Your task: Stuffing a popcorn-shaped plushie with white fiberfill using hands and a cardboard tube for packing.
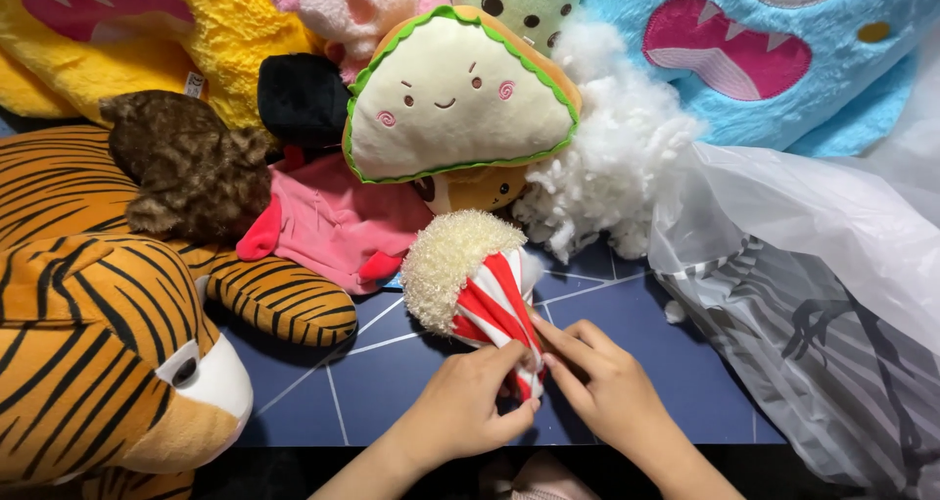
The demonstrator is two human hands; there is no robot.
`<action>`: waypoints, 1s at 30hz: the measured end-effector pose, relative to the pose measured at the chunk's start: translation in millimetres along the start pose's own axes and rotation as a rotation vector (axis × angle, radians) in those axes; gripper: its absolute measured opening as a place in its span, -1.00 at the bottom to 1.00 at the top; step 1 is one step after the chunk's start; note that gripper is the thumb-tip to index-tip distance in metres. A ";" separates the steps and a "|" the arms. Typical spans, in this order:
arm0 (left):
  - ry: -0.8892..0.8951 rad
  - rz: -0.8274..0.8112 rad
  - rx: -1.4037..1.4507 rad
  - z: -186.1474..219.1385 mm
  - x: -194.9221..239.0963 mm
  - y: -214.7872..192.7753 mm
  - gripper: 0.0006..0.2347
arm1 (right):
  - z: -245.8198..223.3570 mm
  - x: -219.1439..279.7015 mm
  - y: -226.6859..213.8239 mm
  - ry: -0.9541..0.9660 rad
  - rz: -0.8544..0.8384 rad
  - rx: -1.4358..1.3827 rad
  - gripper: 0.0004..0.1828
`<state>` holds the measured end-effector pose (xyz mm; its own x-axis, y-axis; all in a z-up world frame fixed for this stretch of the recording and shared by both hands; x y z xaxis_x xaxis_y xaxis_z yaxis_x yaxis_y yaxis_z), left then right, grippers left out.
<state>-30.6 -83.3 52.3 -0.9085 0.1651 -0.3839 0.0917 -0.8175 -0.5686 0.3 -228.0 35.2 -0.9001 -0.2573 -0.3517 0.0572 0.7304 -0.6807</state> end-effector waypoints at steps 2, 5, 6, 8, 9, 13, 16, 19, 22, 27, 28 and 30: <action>-0.186 -0.220 0.031 2.8 -6.2 -10.5 -0.61 | 2.2 3.5 -17.4 -0.014 -0.067 -0.016 -0.49; -0.079 -0.099 0.015 -1.9 -11.5 -35.2 -0.69 | 24.4 13.6 -47.0 0.032 -0.172 -0.052 -0.54; -0.080 -0.101 0.015 -8.2 -13.1 -36.4 -0.69 | 32.5 18.3 -59.9 0.033 -0.173 -0.053 -0.54; 0.019 0.373 -0.045 -12.5 -21.5 -81.3 -0.93 | 55.1 28.2 -85.0 0.110 -0.181 -0.057 -0.54; 0.020 0.371 -0.046 -13.8 -30.1 -84.0 -0.93 | 58.2 31.7 -93.1 0.111 -0.180 -0.058 -0.54; -0.033 0.516 -0.143 -28.2 -63.4 -99.3 -0.83 | 81.7 34.5 -113.6 0.326 -0.037 0.038 -0.49; -0.126 0.356 -0.189 -58.8 -84.0 -76.1 -0.62 | 77.0 29.4 -93.8 0.263 -0.066 0.036 -0.51; -0.221 0.242 -0.164 -73.4 -88.3 -63.0 -0.52 | 67.8 22.6 -65.8 0.226 -0.157 -0.010 -0.53; -0.267 0.220 -0.102 -86.8 -82.8 -53.3 -0.54 | 57.8 14.0 -44.5 0.191 -0.126 -0.090 -0.55; -0.243 0.236 -0.058 -94.1 -77.7 -44.1 -0.51 | 39.0 1.3 -12.1 0.141 0.000 -0.189 -0.56; -0.243 0.219 -0.015 -93.6 -77.7 -40.8 -0.50 | 34.2 -2.5 -10.4 0.113 0.053 -0.187 -0.56; -0.246 0.203 0.029 -93.1 -77.7 -38.8 -0.49 | 31.0 -6.1 -4.6 0.086 0.102 -0.183 -0.56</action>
<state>74.3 -13.0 36.5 -0.9447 -0.1383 -0.2975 0.2724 -0.8362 -0.4760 18.9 -249.4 20.5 -0.9275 -0.1270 -0.3517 0.0778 0.8545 -0.5137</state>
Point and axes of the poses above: each hand's wrist, its own x-axis away from the middle knuckle, its own y-axis out of the palm, z = x × y, the point moved 9 cm from there along -x, towards the middle knuckle, and after that the axes turned 14 degrees about z, right-handed, at the moved point
